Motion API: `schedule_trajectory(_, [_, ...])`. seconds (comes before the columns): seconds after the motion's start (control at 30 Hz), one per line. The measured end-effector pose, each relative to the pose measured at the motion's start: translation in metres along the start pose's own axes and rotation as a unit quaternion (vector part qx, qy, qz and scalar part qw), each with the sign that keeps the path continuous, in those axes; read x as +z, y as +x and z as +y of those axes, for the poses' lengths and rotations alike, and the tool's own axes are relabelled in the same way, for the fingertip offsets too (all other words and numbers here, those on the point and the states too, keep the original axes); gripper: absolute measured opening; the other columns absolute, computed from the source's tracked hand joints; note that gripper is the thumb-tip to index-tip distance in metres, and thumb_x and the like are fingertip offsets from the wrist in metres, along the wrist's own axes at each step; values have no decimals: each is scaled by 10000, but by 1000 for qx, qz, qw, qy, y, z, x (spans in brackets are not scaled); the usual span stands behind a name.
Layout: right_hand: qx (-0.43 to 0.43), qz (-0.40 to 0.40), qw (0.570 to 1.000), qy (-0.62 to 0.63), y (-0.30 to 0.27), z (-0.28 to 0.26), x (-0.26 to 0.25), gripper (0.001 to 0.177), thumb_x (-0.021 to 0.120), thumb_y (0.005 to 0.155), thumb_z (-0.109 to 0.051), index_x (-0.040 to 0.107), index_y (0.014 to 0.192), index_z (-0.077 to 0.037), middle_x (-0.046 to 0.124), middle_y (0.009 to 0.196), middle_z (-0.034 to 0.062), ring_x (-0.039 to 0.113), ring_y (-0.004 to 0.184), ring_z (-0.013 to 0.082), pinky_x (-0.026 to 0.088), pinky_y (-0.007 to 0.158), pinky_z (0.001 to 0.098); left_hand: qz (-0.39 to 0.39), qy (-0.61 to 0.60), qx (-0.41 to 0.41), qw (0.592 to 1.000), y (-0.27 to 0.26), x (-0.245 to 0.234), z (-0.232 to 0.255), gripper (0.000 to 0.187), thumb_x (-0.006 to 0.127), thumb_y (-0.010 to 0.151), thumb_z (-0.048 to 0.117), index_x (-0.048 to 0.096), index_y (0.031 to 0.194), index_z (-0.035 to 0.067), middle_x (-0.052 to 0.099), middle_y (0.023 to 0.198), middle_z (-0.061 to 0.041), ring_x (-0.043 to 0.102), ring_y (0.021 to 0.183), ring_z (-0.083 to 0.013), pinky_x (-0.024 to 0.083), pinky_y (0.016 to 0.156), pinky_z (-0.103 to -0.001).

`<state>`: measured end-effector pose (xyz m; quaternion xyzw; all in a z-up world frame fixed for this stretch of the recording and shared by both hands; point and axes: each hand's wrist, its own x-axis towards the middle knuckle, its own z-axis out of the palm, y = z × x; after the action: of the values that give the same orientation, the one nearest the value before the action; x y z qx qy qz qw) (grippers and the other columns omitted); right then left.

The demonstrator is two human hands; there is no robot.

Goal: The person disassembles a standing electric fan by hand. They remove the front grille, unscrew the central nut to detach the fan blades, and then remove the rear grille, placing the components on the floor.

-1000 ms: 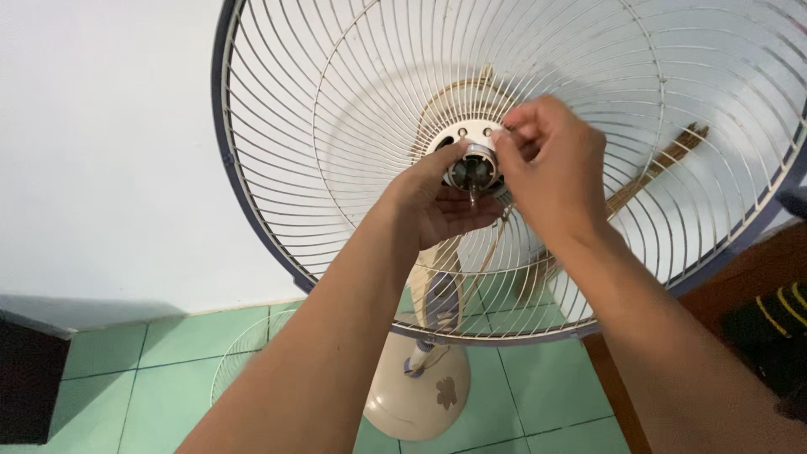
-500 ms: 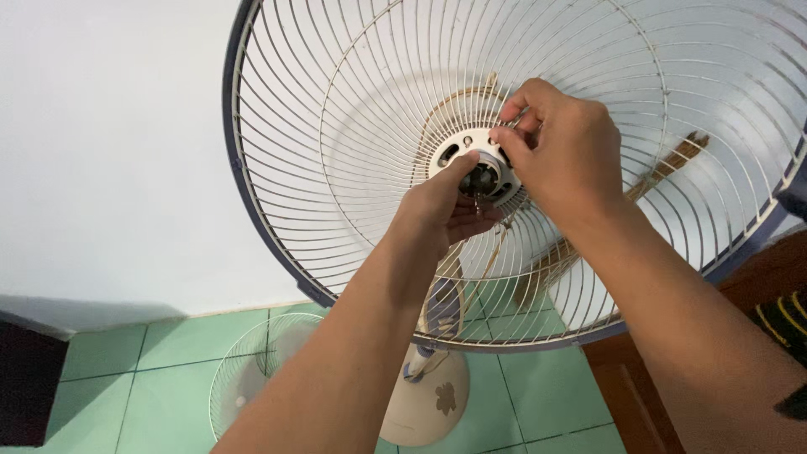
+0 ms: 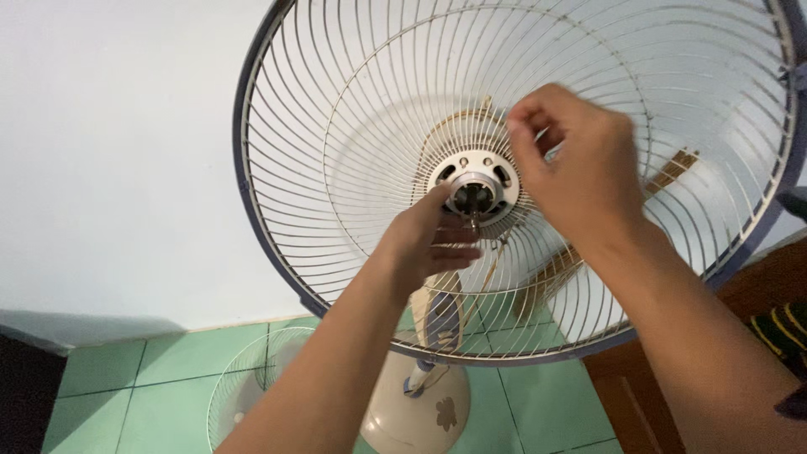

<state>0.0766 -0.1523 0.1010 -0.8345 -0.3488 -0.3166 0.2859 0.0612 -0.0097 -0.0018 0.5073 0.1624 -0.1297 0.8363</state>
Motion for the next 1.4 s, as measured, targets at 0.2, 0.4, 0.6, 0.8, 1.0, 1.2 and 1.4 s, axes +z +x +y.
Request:
schedule_trajectory(0.2, [-71,110,974,-183,-13,41,-52,97,586,943,-62,592,989,23,595,827,136,587,654,172,445,484,231,245,16,102,964,-35,-55,-35,429,564,808,298,505,1027,-65,563,867,-131,510,653,-203,441,561,-316])
schedule_trajectory(0.4, [-18,52,975,-216,3,93,-74,326,526,1044,-207,569,958,104,546,612,164,550,480,201,422,398,292,396,-158,-46,903,-42,-56,-43,711,650,722,174,158,1233,123,396,1062,-198,509,800,-285,495,594,-359])
schedule_trajectory(0.6, [6,16,991,-131,10,93,-80,219,453,1121,-111,605,1077,41,599,740,169,612,666,225,500,567,312,550,-138,42,823,-36,-69,-80,715,724,697,207,271,1227,47,467,1063,-156,520,886,-201,467,693,-322])
schedule_trajectory(0.8, [-70,55,996,-9,17,110,-71,195,391,1026,11,564,1089,72,624,980,181,635,964,235,523,813,330,440,-229,-21,868,-41,-80,-111,729,652,784,276,207,1341,120,464,1198,-271,354,1222,-463,255,997,-576])
schedule_trajectory(1.0, [-64,73,995,16,20,94,-74,136,420,1025,76,539,1089,94,603,1022,222,631,930,232,539,774,305,389,-198,-23,899,-31,-74,-108,671,526,783,227,175,1348,134,338,1324,-170,399,1199,-348,349,974,-571])
schedule_trajectory(1.2, [-22,91,991,-100,22,51,-85,60,532,986,76,587,992,100,627,876,223,661,820,237,561,651,286,394,-191,-45,898,-35,-68,-93,697,514,818,185,97,1359,45,259,1356,-236,371,1226,-430,386,943,-595])
schedule_trajectory(1.4, [-1,109,986,-125,21,39,-89,46,569,950,57,613,956,71,640,799,195,662,739,228,522,573,279,347,-157,-59,923,-49,-71,-88,609,543,797,159,253,1307,-3,341,1311,-257,390,1215,-415,443,931,-556])
